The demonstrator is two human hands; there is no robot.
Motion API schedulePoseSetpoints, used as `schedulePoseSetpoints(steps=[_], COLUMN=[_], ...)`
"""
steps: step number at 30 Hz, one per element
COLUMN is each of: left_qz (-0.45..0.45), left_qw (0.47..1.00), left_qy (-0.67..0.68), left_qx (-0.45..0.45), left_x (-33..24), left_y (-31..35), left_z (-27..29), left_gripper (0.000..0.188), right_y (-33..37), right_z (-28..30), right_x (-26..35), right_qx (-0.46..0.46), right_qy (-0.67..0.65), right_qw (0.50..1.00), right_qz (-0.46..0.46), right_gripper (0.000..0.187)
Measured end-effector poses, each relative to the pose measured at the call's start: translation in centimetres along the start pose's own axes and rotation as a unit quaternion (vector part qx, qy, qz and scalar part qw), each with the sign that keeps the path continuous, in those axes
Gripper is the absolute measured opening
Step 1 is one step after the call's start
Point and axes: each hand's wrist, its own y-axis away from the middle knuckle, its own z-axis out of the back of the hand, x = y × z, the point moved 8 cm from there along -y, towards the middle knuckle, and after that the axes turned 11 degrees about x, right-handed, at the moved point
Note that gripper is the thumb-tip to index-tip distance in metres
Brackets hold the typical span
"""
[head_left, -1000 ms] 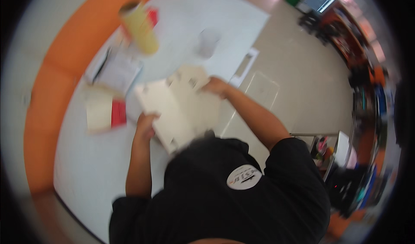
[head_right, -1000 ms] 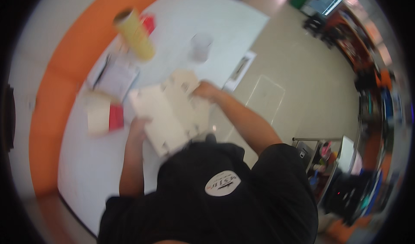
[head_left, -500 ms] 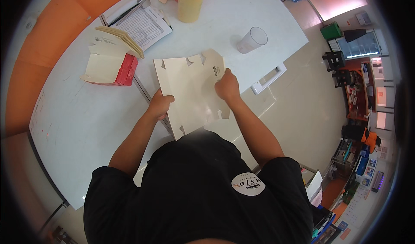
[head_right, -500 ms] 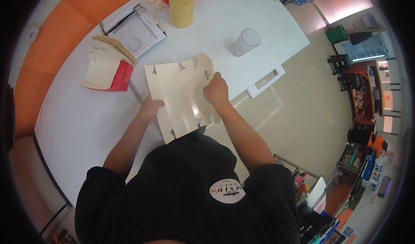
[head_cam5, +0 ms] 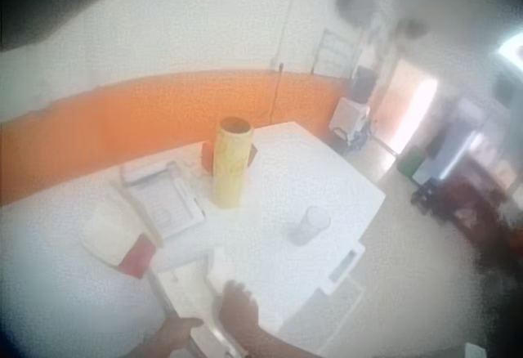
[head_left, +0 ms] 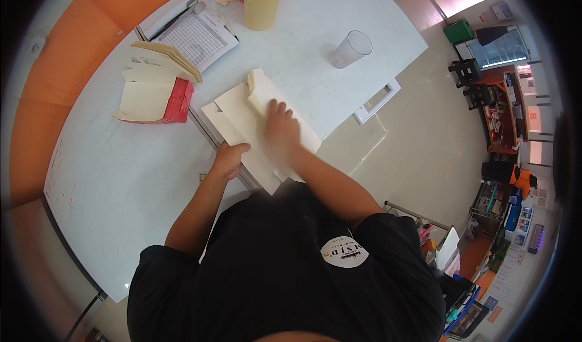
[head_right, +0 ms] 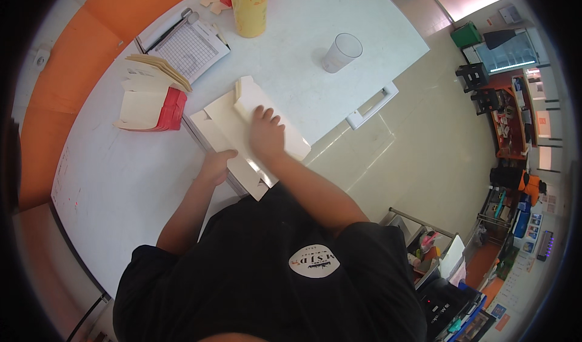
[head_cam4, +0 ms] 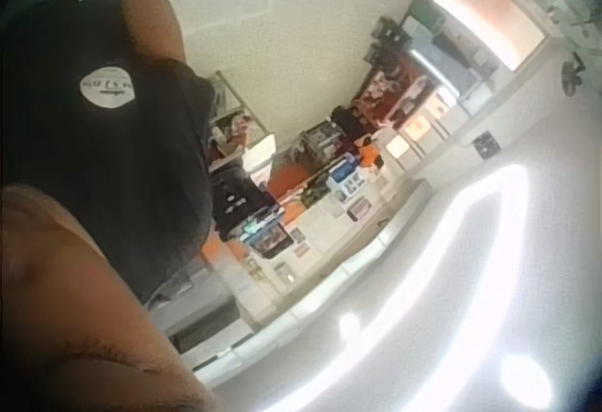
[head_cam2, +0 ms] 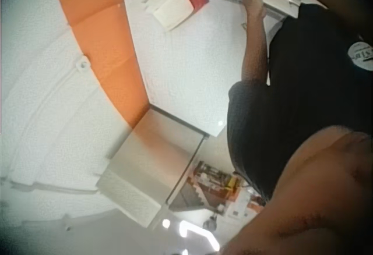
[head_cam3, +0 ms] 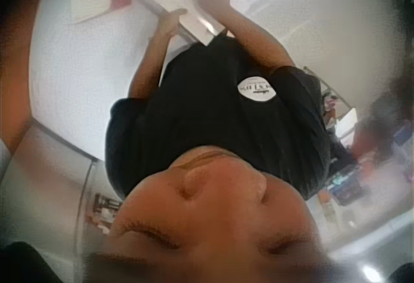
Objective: The person folds flat paperboard blanks into small rectangular boxes and seals them with red adhesive tabs. The person repeatedly picks a blank, folds the sides, and applies a red tab to close the box, stacking finished units on the counter.
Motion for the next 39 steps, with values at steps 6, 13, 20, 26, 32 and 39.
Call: schedulePoseSetpoints(steps=[6,13,20,26,32,39], left_qz=[-0.037,-0.160,-0.029,-0.094,-0.162,-0.161], left_qw=[0.998,0.933,0.827,0.841,0.838,0.860], left_qy=[-0.016,0.085,-0.522,-0.519,-0.509,-0.470], left_qx=[0.050,0.312,0.207,0.117,0.114,0.119], left_x=[-1.9,-12.6,-12.8,-8.3,-6.0,-6.3], left_y=[-0.6,4.5,2.6,2.9,4.5,4.1], left_z=[3.0,0.7,-4.4,-3.9,-4.8,-2.6], left_gripper=[0.051,0.072,0.051,0.035,0.033,0.033], right_y=[-0.8,3.7,4.9,5.0,6.5,20.9], right_z=[7.6,15.8,16.8,15.9,16.2,29.9], right_x=[-13.5,-15.0,-9.5,-9.5,-10.5,-2.5], right_qx=[0.112,0.021,0.060,0.086,0.055,-0.347], right_qy=[-0.508,-0.421,-0.281,-0.280,-0.243,-0.242], right_qw=[0.853,0.876,0.895,0.907,0.946,0.765], right_qz=[0.044,0.235,0.340,0.302,0.205,0.486], right_gripper=[0.031,0.031,0.023,0.026,0.032,0.028])
